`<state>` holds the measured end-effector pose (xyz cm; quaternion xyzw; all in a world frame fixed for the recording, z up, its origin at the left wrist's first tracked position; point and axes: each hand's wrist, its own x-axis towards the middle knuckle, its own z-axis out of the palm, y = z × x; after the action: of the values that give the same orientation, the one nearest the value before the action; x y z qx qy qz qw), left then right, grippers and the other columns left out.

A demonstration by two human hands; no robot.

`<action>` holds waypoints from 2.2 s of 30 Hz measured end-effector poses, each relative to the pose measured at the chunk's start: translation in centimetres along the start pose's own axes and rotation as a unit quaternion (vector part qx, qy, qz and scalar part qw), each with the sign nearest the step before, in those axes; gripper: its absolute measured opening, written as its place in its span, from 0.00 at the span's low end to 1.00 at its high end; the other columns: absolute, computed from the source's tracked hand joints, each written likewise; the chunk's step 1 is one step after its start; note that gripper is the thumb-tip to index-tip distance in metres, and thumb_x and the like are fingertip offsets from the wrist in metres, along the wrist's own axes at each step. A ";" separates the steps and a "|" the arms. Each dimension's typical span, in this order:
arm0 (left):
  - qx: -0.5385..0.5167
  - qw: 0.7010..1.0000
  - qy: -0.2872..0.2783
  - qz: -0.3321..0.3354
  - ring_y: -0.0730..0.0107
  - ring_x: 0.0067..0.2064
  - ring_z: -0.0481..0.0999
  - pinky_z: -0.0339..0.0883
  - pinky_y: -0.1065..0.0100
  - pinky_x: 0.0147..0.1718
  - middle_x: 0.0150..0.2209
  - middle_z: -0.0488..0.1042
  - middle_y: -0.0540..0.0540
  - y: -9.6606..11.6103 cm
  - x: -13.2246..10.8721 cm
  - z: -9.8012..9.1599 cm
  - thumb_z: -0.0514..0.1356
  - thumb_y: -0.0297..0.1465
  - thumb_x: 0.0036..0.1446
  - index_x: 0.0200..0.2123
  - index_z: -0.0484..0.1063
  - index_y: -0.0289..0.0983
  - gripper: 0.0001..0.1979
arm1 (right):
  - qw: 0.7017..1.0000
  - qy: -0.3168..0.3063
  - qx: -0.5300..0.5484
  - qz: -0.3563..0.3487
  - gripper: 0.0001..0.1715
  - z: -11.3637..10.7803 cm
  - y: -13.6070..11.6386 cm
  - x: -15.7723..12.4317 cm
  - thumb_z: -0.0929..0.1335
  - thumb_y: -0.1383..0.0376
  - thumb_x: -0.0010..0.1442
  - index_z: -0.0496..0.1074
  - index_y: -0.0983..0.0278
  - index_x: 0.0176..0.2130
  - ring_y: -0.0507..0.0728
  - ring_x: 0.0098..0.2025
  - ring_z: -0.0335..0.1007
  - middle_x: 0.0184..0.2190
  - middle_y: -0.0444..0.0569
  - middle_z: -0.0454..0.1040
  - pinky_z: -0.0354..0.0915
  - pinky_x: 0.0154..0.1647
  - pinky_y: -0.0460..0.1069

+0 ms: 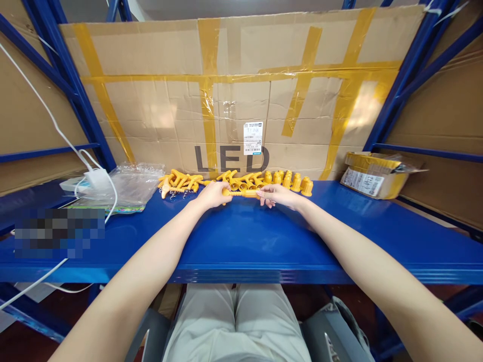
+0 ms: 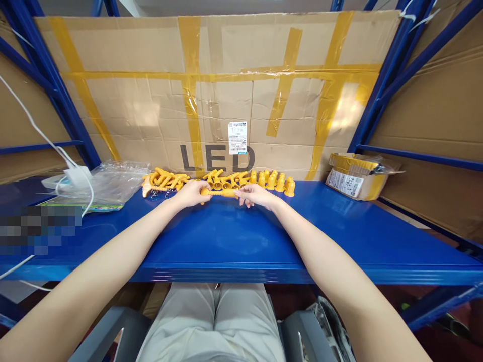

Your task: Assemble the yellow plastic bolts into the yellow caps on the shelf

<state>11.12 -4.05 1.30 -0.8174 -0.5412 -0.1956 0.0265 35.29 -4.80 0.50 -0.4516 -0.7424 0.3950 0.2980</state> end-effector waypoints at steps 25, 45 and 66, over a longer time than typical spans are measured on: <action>-0.001 1.000 0.006 -0.009 0.59 0.39 0.76 0.64 0.66 0.36 0.33 0.77 0.46 0.2 0.2 0.1 0.63 0.43 0.48 0.40 0.74 0.40 0.17 | 0.994 0.032 0.044 0.089 0.36 0.1 0.0 0.5 0.61 0.35 0.55 0.72 0.64 0.37 0.47 0.14 0.60 0.24 0.52 0.75 0.53 0.10 0.42; 0.008 1.000 0.013 -0.001 0.56 0.42 0.76 0.65 0.65 0.40 0.37 0.78 0.44 0.0 0.1 0.1 0.63 0.46 0.49 0.41 0.74 0.39 0.20 | 0.995 -0.006 0.079 0.057 0.25 0.6 -0.5 0.1 0.66 0.45 0.59 0.67 0.65 0.29 0.48 0.20 0.68 0.30 0.53 0.78 0.62 0.17 0.41; -0.007 1.000 0.014 0.003 0.57 0.39 0.76 0.64 0.65 0.37 0.32 0.78 0.46 -0.1 0.2 0.2 0.63 0.46 0.48 0.40 0.74 0.40 0.20 | 0.994 -0.003 0.100 0.041 0.14 0.4 0.2 0.3 0.70 0.59 0.61 0.70 0.66 0.42 0.49 0.26 0.74 0.41 0.55 0.78 0.69 0.23 0.41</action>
<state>11.12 -3.76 1.19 -0.8163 -0.5368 -0.2110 0.0295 35.00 -4.62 0.15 -0.4486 -0.6805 0.4808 0.3232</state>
